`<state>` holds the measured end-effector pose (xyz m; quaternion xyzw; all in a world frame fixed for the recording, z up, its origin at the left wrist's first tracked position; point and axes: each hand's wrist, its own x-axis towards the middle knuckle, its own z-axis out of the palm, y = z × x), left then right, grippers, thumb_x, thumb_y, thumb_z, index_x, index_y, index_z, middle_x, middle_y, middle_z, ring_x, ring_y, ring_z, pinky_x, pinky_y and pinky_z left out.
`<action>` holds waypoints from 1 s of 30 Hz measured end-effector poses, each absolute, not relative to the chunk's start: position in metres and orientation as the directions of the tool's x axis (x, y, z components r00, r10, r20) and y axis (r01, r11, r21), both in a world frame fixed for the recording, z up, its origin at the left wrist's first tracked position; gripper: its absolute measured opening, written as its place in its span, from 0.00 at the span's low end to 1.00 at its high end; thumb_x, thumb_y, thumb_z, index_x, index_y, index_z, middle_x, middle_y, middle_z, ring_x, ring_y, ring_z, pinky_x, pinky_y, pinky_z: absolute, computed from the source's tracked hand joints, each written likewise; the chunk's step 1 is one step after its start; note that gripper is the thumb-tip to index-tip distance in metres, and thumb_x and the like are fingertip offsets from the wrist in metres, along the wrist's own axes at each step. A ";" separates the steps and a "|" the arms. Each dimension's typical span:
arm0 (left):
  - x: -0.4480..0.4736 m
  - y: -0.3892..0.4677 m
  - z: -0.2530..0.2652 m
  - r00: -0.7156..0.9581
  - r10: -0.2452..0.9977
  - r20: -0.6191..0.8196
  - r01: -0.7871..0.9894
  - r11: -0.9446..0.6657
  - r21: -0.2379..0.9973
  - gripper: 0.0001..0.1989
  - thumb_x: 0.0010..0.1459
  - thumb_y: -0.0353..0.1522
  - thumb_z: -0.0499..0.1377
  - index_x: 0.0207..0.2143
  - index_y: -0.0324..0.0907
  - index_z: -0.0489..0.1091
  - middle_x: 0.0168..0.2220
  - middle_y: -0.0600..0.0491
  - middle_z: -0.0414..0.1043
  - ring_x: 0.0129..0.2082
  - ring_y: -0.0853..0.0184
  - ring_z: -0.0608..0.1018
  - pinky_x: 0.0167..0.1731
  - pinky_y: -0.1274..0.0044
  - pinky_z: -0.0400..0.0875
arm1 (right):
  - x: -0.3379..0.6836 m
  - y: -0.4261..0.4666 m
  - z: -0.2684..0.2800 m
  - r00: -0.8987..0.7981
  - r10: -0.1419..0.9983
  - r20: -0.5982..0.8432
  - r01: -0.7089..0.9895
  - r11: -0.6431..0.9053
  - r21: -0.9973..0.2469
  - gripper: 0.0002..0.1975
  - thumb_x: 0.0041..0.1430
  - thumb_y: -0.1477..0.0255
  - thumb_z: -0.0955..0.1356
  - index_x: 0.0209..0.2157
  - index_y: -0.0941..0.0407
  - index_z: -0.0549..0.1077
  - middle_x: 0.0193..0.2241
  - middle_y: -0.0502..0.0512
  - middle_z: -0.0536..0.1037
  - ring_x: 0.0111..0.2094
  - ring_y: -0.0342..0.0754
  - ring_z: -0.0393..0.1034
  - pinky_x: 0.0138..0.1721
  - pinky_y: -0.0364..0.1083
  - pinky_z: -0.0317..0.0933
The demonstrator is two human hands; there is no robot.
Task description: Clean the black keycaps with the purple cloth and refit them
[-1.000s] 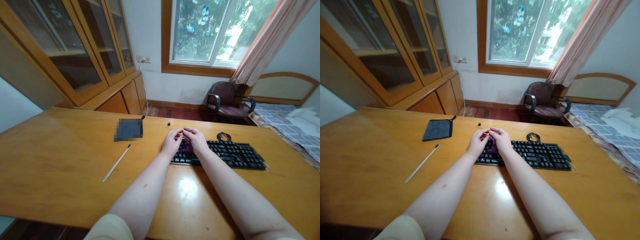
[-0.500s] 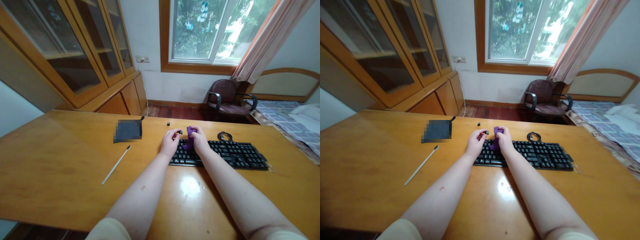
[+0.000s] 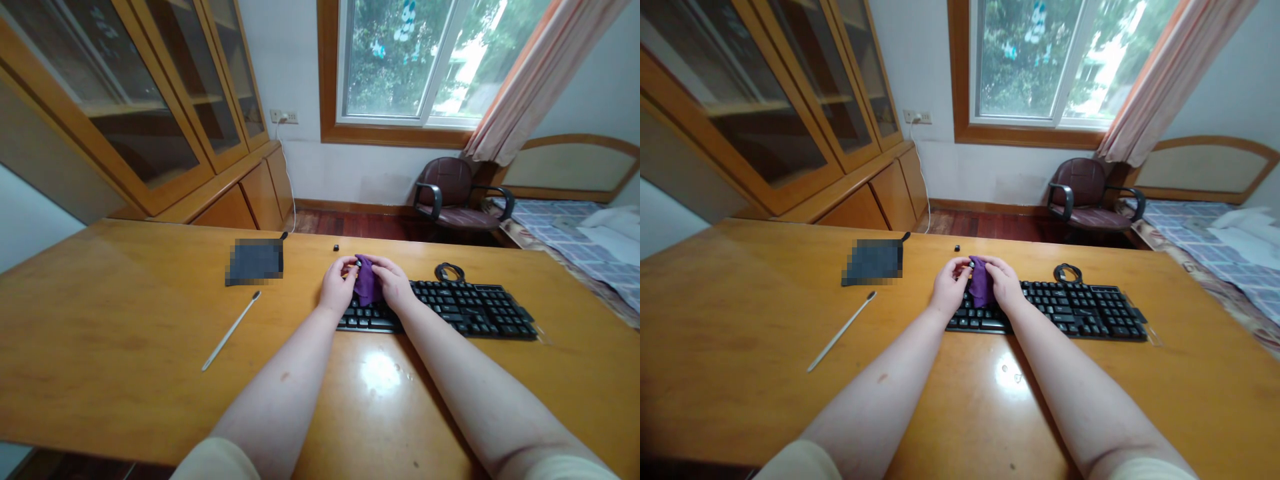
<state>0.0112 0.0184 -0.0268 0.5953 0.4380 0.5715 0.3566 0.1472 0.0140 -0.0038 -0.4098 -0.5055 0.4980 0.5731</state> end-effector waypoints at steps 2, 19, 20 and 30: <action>0.011 0.020 -0.029 -0.072 0.938 0.339 0.088 -0.332 0.939 0.10 0.54 0.32 0.56 0.40 0.40 0.69 0.38 0.49 0.73 0.35 0.69 0.75 0.36 0.77 0.71 | 0.146 0.014 -0.004 -0.091 0.982 0.164 -0.190 0.145 -0.971 0.16 0.48 0.66 0.69 0.40 0.53 0.75 0.43 0.53 0.77 0.46 0.52 0.70 0.51 0.52 0.60; 0.011 0.017 -0.018 -0.026 0.977 0.212 -0.081 -0.214 0.974 0.10 0.49 0.31 0.60 0.36 0.39 0.75 0.37 0.49 0.78 0.39 0.65 0.78 0.45 0.71 0.71 | 0.151 0.016 -0.005 0.079 0.978 0.192 0.012 0.191 -0.981 0.10 0.39 0.67 0.73 0.26 0.56 0.77 0.27 0.52 0.79 0.32 0.49 0.72 0.42 0.50 0.64; 0.010 0.017 -0.018 -0.025 0.977 0.212 -0.076 -0.213 0.974 0.10 0.49 0.31 0.60 0.36 0.39 0.76 0.37 0.49 0.78 0.39 0.64 0.78 0.46 0.71 0.70 | 0.150 0.017 -0.006 0.083 0.980 0.184 -0.009 0.185 -0.983 0.10 0.39 0.66 0.73 0.26 0.56 0.77 0.27 0.52 0.79 0.32 0.48 0.72 0.42 0.50 0.64; 0.011 0.016 -0.014 -0.017 0.985 0.174 -0.072 -0.175 0.982 0.11 0.49 0.29 0.60 0.37 0.40 0.76 0.39 0.49 0.77 0.41 0.64 0.78 0.49 0.69 0.69 | 0.145 0.016 -0.014 0.128 0.965 0.230 0.062 0.224 -0.973 0.11 0.41 0.66 0.73 0.29 0.55 0.77 0.29 0.54 0.79 0.33 0.49 0.72 0.41 0.51 0.65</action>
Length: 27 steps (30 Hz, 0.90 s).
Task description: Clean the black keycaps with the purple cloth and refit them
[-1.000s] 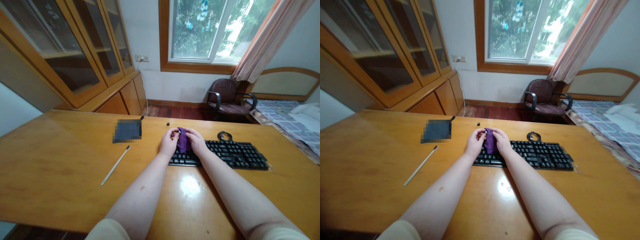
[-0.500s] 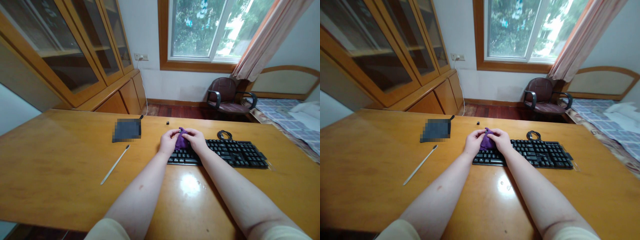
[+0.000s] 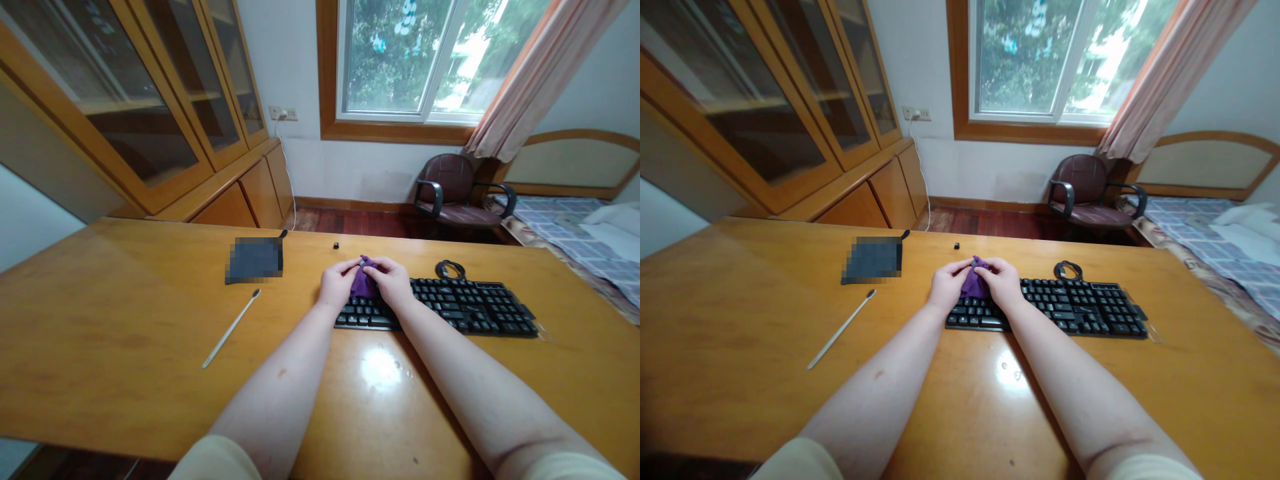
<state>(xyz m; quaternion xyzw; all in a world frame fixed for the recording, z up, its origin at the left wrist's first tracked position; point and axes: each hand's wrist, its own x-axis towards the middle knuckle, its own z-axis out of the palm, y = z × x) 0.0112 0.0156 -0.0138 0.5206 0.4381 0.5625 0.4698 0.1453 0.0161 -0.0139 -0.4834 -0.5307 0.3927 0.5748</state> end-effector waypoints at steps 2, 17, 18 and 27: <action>0.012 0.015 -0.014 0.005 0.987 0.158 -0.092 -0.157 0.983 0.13 0.47 0.28 0.62 0.38 0.40 0.75 0.39 0.49 0.77 0.40 0.64 0.78 0.48 0.69 0.70 | 0.147 0.016 -0.014 0.147 0.958 0.248 0.084 0.237 -0.968 0.10 0.43 0.66 0.72 0.28 0.56 0.77 0.29 0.54 0.79 0.33 0.50 0.71 0.41 0.51 0.65; 0.010 0.019 -0.022 0.054 0.945 0.322 0.011 -0.323 0.946 0.15 0.56 0.31 0.55 0.46 0.43 0.70 0.46 0.49 0.73 0.46 0.65 0.74 0.50 0.71 0.66 | 0.143 0.015 -0.007 0.118 0.968 0.223 -0.012 0.226 -0.974 0.13 0.44 0.65 0.72 0.33 0.56 0.75 0.32 0.55 0.79 0.36 0.50 0.72 0.44 0.51 0.64; 0.011 0.020 -0.024 0.058 0.952 0.302 -0.019 -0.301 0.953 0.16 0.55 0.31 0.55 0.47 0.42 0.69 0.45 0.48 0.73 0.45 0.65 0.74 0.49 0.72 0.68 | 0.142 0.015 -0.007 0.116 0.968 0.222 -0.008 0.224 -0.975 0.13 0.44 0.65 0.72 0.33 0.56 0.75 0.32 0.55 0.79 0.35 0.50 0.72 0.43 0.51 0.64; 0.012 0.022 -0.026 -0.003 0.951 0.308 -0.061 -0.308 0.950 0.11 0.52 0.30 0.58 0.40 0.40 0.71 0.39 0.48 0.74 0.39 0.66 0.76 0.44 0.73 0.70 | 0.143 0.018 -0.010 0.096 0.965 0.245 -0.015 0.248 -0.969 0.12 0.47 0.63 0.70 0.34 0.54 0.75 0.35 0.54 0.78 0.38 0.50 0.71 0.46 0.52 0.63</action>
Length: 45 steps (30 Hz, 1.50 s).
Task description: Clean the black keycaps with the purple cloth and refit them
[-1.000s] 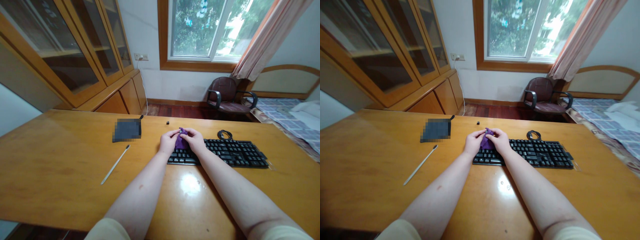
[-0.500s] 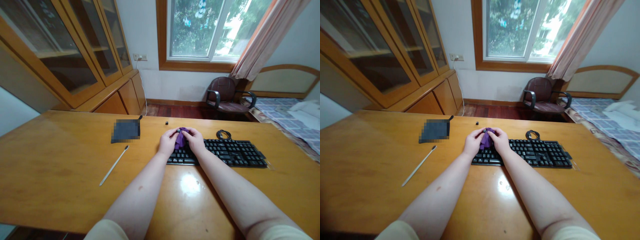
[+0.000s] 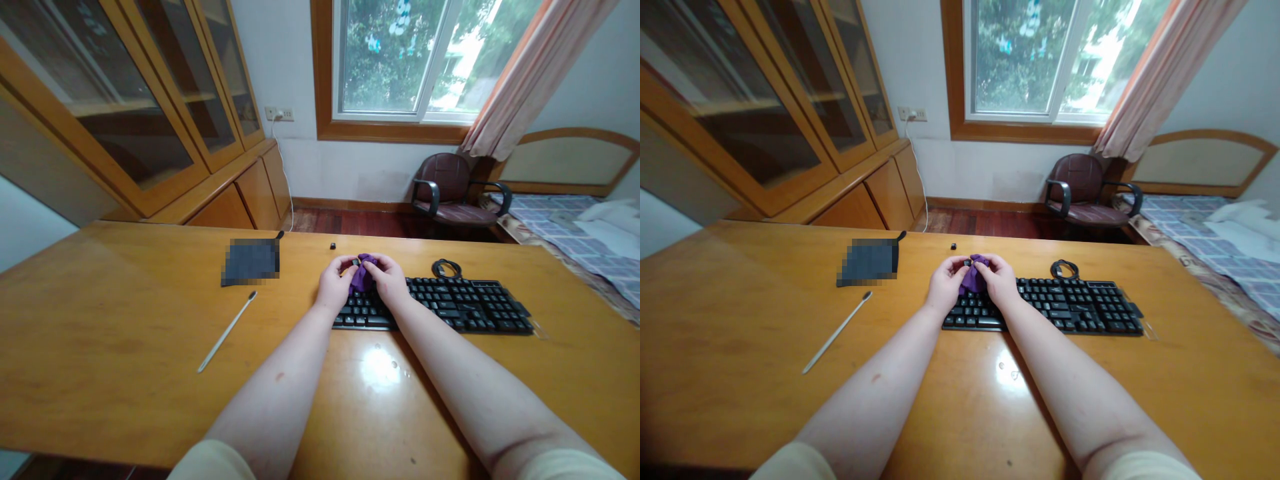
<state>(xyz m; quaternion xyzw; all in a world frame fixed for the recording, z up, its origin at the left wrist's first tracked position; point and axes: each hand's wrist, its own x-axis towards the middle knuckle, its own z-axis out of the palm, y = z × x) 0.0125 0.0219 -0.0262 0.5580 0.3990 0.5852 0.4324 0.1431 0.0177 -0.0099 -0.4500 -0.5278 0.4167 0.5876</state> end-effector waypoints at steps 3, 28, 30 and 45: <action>0.012 0.021 -0.021 -0.023 0.940 0.342 -0.020 -0.342 0.939 0.10 0.52 0.31 0.59 0.39 0.41 0.73 0.41 0.48 0.73 0.42 0.66 0.75 0.47 0.72 0.68 | 0.146 0.020 -0.012 0.070 0.941 0.330 0.089 0.324 -0.942 0.11 0.48 0.64 0.70 0.35 0.53 0.76 0.36 0.54 0.77 0.40 0.50 0.69 0.48 0.51 0.61; 0.013 0.018 -0.017 -0.027 0.989 0.149 -0.172 -0.151 0.973 0.11 0.47 0.32 0.62 0.35 0.37 0.75 0.36 0.47 0.78 0.36 0.65 0.78 0.44 0.69 0.71 | 0.147 0.016 -0.010 0.100 0.950 0.295 0.143 0.279 -0.949 0.08 0.45 0.67 0.71 0.28 0.55 0.77 0.29 0.53 0.78 0.34 0.49 0.71 0.42 0.50 0.63; 0.012 0.017 -0.017 -0.014 0.988 0.154 -0.171 -0.154 0.973 0.11 0.47 0.31 0.62 0.36 0.37 0.74 0.36 0.48 0.77 0.37 0.65 0.78 0.44 0.69 0.71 | 0.147 0.015 -0.009 0.098 0.951 0.294 0.140 0.279 -0.950 0.08 0.46 0.66 0.71 0.28 0.55 0.77 0.29 0.53 0.78 0.34 0.49 0.71 0.42 0.50 0.63; 0.011 0.021 -0.029 -0.044 0.928 0.370 0.098 -0.364 0.926 0.11 0.49 0.25 0.59 0.36 0.41 0.73 0.37 0.50 0.75 0.39 0.67 0.76 0.44 0.73 0.70 | 0.145 0.017 -0.011 0.045 0.970 0.241 0.096 0.235 -0.967 0.15 0.43 0.67 0.72 0.36 0.55 0.77 0.36 0.54 0.79 0.40 0.50 0.72 0.48 0.51 0.62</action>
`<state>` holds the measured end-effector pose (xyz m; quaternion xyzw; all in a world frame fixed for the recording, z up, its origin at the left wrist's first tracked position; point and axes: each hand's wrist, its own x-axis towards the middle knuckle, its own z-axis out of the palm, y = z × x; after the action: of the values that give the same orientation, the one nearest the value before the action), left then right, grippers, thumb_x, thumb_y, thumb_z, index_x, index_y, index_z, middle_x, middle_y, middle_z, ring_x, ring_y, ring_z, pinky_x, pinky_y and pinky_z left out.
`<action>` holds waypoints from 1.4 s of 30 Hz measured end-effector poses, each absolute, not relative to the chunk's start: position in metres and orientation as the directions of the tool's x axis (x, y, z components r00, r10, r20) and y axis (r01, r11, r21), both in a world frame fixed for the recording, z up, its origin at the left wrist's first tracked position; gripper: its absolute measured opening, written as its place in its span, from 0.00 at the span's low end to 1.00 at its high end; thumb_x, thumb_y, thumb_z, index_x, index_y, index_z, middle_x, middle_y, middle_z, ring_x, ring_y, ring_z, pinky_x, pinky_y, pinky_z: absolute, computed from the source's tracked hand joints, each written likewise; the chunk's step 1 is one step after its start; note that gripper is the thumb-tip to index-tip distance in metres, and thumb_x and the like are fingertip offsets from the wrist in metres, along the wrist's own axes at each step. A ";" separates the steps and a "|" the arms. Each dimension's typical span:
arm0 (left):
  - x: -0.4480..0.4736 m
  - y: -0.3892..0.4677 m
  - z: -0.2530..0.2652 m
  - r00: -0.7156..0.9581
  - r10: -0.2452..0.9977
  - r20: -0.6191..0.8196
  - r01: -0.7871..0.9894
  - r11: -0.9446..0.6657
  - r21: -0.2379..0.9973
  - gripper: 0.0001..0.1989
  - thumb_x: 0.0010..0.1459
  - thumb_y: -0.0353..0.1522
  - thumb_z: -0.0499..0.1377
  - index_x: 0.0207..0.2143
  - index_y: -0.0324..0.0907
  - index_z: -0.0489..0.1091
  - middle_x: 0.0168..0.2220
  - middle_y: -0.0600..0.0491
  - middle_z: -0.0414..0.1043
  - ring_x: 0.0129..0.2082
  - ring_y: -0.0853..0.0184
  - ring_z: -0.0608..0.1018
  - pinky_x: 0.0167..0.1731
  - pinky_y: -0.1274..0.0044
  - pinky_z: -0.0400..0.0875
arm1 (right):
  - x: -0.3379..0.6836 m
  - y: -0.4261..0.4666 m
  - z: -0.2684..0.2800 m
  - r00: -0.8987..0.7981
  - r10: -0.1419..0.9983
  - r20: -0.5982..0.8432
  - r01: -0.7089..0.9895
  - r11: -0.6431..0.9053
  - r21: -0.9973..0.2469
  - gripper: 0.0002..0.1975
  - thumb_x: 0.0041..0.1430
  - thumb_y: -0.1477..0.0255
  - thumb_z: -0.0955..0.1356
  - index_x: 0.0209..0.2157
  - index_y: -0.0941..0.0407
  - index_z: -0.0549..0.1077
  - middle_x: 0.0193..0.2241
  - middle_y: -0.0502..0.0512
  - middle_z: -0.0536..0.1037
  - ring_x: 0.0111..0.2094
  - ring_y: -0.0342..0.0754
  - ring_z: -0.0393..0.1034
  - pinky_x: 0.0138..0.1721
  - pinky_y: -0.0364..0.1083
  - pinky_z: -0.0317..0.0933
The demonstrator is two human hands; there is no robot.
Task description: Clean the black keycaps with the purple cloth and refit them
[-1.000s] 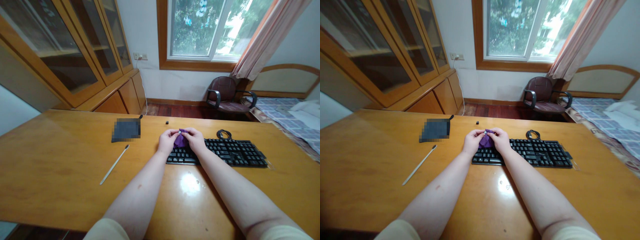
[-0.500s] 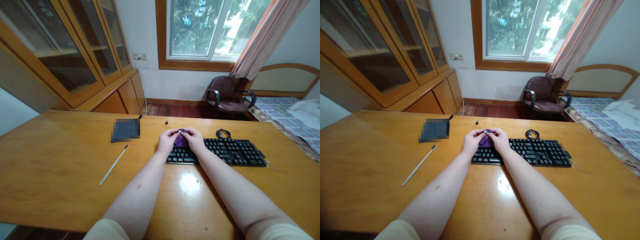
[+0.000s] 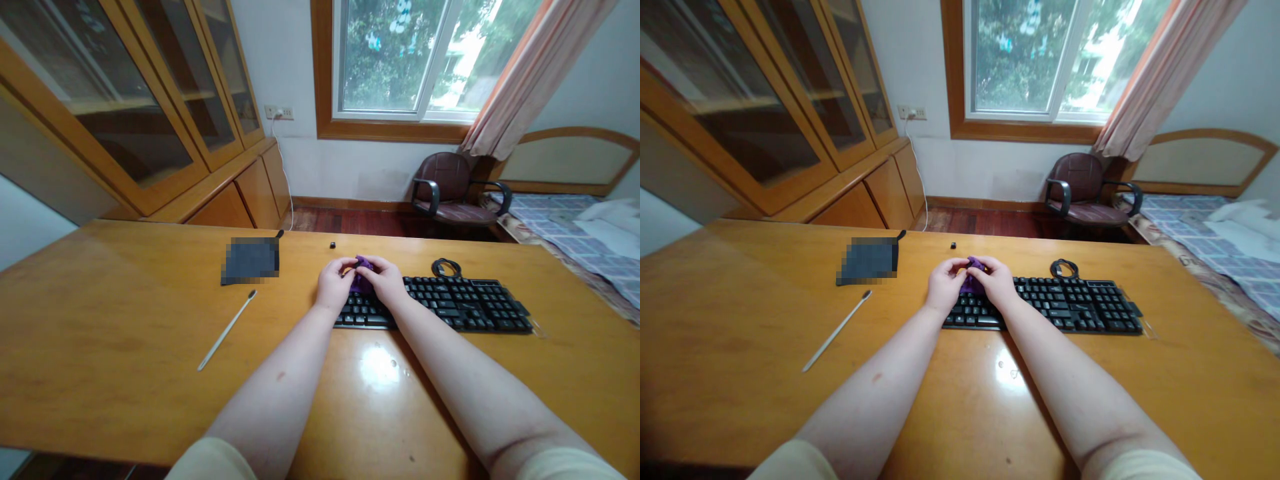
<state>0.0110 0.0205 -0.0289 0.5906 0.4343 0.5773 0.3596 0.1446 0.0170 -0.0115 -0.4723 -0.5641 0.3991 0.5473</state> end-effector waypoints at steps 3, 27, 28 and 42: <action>0.008 0.018 -0.026 -0.009 0.915 0.404 0.204 -0.393 0.896 0.12 0.49 0.24 0.58 0.36 0.42 0.74 0.37 0.51 0.75 0.39 0.67 0.76 0.44 0.73 0.71 | 0.145 0.016 -0.011 0.038 0.974 0.225 0.142 0.217 -0.966 0.16 0.41 0.66 0.73 0.35 0.56 0.77 0.34 0.54 0.79 0.37 0.50 0.72 0.44 0.50 0.63; 0.009 0.016 -0.025 0.031 0.906 0.423 0.242 -0.417 0.876 0.12 0.49 0.26 0.59 0.37 0.42 0.74 0.38 0.51 0.76 0.38 0.67 0.76 0.44 0.72 0.71 | 0.146 0.015 -0.007 0.143 0.978 0.154 0.123 0.137 -0.983 0.14 0.43 0.62 0.72 0.26 0.59 0.75 0.23 0.51 0.75 0.26 0.45 0.68 0.32 0.44 0.62; 0.009 0.017 -0.026 0.031 0.909 0.415 0.224 -0.411 0.884 0.11 0.49 0.27 0.60 0.38 0.42 0.74 0.37 0.51 0.75 0.38 0.67 0.77 0.43 0.72 0.71 | 0.145 0.015 -0.007 0.143 0.978 0.150 0.114 0.135 -0.984 0.14 0.43 0.62 0.71 0.26 0.59 0.75 0.23 0.51 0.76 0.26 0.45 0.68 0.32 0.45 0.62; 0.008 0.017 -0.015 -0.055 0.950 0.309 -0.053 -0.311 0.949 0.12 0.56 0.31 0.53 0.41 0.39 0.71 0.42 0.48 0.74 0.43 0.67 0.75 0.47 0.73 0.68 | 0.146 0.015 -0.010 0.214 0.958 0.190 -0.014 0.198 -0.980 0.12 0.51 0.62 0.67 0.31 0.56 0.69 0.23 0.49 0.73 0.24 0.43 0.67 0.30 0.44 0.63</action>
<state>0.0084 0.0168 -0.0152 0.5451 0.4113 0.5988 0.4185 0.1460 0.0152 -0.0100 -0.4900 -0.4817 0.4013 0.6057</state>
